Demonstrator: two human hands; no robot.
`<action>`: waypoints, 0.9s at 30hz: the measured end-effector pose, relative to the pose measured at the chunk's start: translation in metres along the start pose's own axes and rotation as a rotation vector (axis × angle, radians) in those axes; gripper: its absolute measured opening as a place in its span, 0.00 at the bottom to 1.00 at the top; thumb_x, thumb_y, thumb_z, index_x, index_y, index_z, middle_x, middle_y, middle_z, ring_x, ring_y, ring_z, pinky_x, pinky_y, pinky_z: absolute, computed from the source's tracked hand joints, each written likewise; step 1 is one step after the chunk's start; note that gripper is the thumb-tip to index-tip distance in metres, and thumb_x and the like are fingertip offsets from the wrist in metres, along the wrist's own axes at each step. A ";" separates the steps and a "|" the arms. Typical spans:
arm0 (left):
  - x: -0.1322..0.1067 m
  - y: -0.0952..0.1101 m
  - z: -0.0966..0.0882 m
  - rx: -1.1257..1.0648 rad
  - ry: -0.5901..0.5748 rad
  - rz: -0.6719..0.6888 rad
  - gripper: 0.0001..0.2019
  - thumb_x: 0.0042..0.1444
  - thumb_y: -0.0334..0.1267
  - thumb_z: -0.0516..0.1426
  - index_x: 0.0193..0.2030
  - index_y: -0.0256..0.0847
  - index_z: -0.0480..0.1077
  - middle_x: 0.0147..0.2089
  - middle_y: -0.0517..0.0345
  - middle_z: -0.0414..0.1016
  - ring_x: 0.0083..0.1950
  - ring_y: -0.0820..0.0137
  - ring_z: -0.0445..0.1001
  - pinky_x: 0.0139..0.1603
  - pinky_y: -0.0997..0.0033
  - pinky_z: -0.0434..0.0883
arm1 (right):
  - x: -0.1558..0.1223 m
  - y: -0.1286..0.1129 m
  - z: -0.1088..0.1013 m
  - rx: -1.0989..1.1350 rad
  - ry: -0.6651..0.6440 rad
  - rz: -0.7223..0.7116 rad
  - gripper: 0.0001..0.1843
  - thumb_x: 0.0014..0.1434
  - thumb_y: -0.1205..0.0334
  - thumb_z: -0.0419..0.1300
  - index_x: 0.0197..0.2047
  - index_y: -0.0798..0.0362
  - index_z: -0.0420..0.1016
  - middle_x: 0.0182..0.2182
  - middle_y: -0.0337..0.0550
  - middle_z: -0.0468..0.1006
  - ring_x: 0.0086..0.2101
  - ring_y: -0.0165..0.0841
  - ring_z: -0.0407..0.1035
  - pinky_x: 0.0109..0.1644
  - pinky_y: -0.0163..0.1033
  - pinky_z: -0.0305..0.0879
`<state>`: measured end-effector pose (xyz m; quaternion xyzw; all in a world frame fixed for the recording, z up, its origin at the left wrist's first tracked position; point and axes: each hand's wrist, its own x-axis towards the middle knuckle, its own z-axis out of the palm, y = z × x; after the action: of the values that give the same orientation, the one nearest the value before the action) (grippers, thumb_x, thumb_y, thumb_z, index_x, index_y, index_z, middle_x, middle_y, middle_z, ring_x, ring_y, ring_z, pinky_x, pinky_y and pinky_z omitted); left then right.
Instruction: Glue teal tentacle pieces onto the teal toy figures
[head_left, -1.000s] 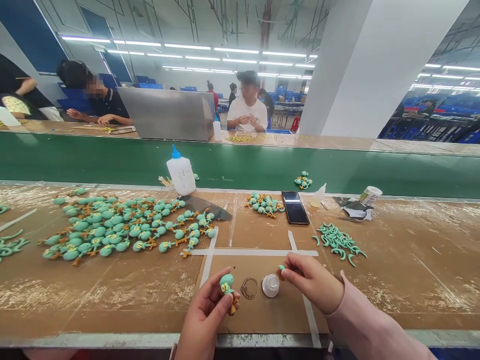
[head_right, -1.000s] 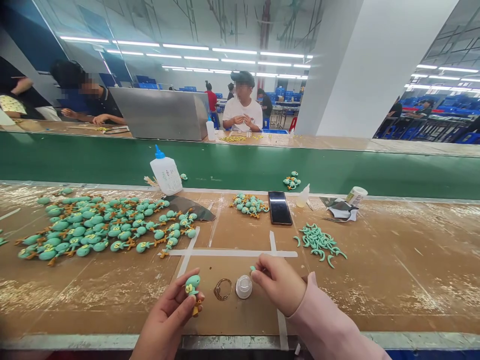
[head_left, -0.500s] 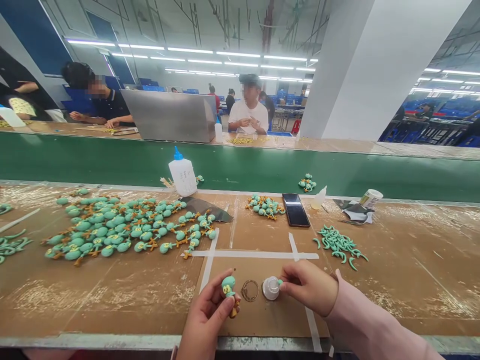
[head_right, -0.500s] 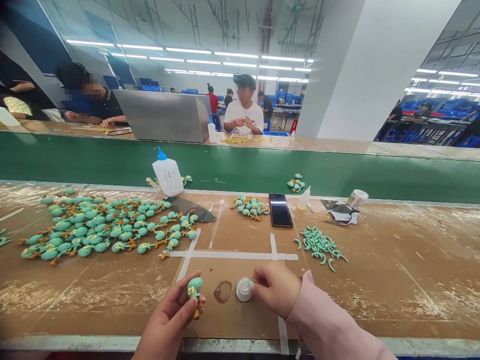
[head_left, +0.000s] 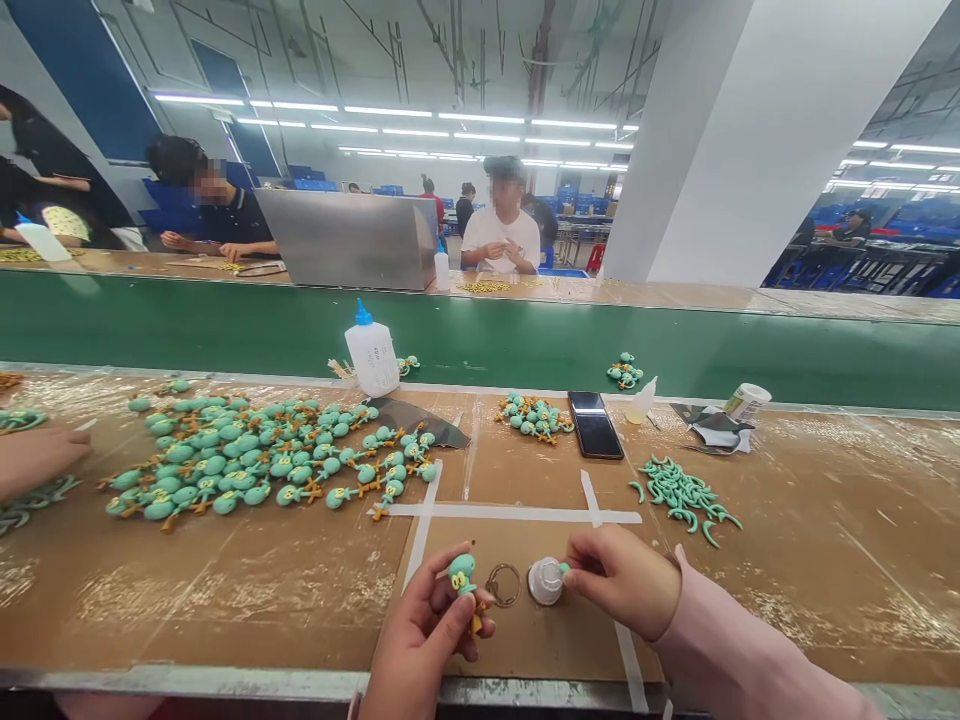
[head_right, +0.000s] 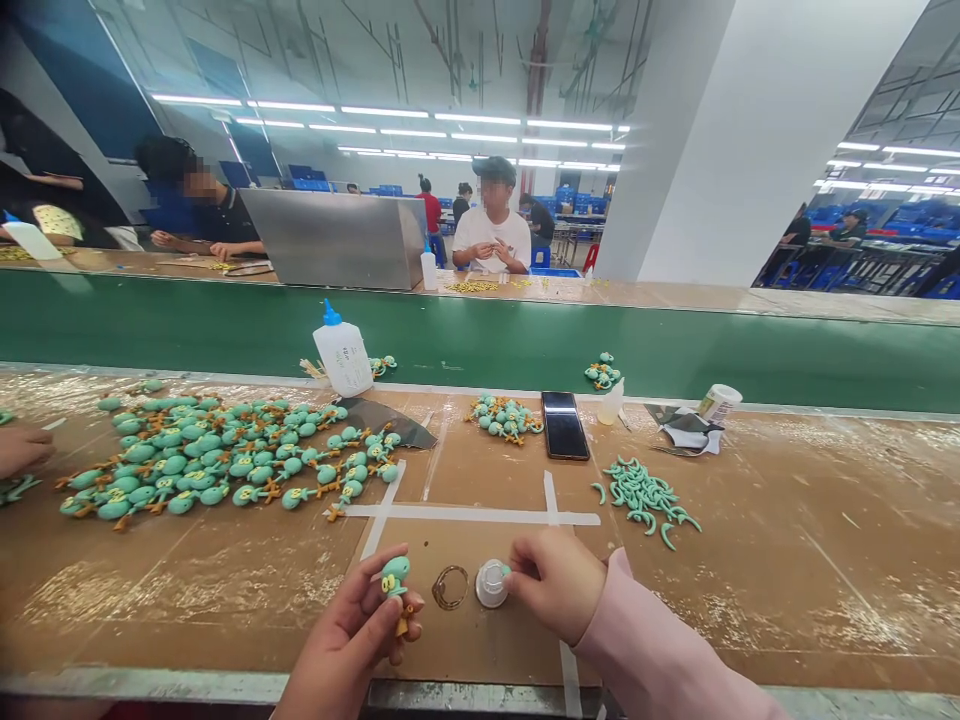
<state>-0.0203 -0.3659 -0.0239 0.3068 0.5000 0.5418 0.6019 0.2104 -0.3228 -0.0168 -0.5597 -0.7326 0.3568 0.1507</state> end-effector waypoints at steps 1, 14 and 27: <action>0.000 0.001 0.001 0.001 -0.005 -0.001 0.26 0.44 0.45 0.67 0.51 0.41 0.70 0.30 0.55 0.79 0.26 0.70 0.75 0.24 0.77 0.65 | -0.002 -0.001 -0.003 0.014 0.018 -0.014 0.06 0.53 0.63 0.58 0.25 0.54 0.67 0.23 0.38 0.69 0.26 0.31 0.60 0.31 0.36 0.52; -0.013 0.010 0.021 -0.048 -0.150 -0.005 0.22 0.43 0.41 0.70 0.44 0.42 0.70 0.29 0.57 0.79 0.27 0.66 0.78 0.25 0.74 0.72 | -0.031 -0.060 0.019 0.880 0.107 -0.099 0.22 0.59 0.42 0.60 0.33 0.56 0.70 0.35 0.50 0.79 0.41 0.39 0.73 0.48 0.43 0.67; -0.020 0.009 0.035 -0.045 -0.137 0.025 0.21 0.40 0.39 0.71 0.41 0.41 0.73 0.32 0.54 0.81 0.26 0.67 0.77 0.26 0.73 0.72 | -0.034 -0.053 0.027 0.775 0.238 -0.114 0.20 0.58 0.45 0.61 0.31 0.56 0.74 0.30 0.48 0.79 0.33 0.36 0.72 0.39 0.37 0.68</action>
<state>0.0116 -0.3772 0.0004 0.3360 0.4414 0.5382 0.6346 0.1669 -0.3698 0.0067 -0.4572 -0.5514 0.5302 0.4536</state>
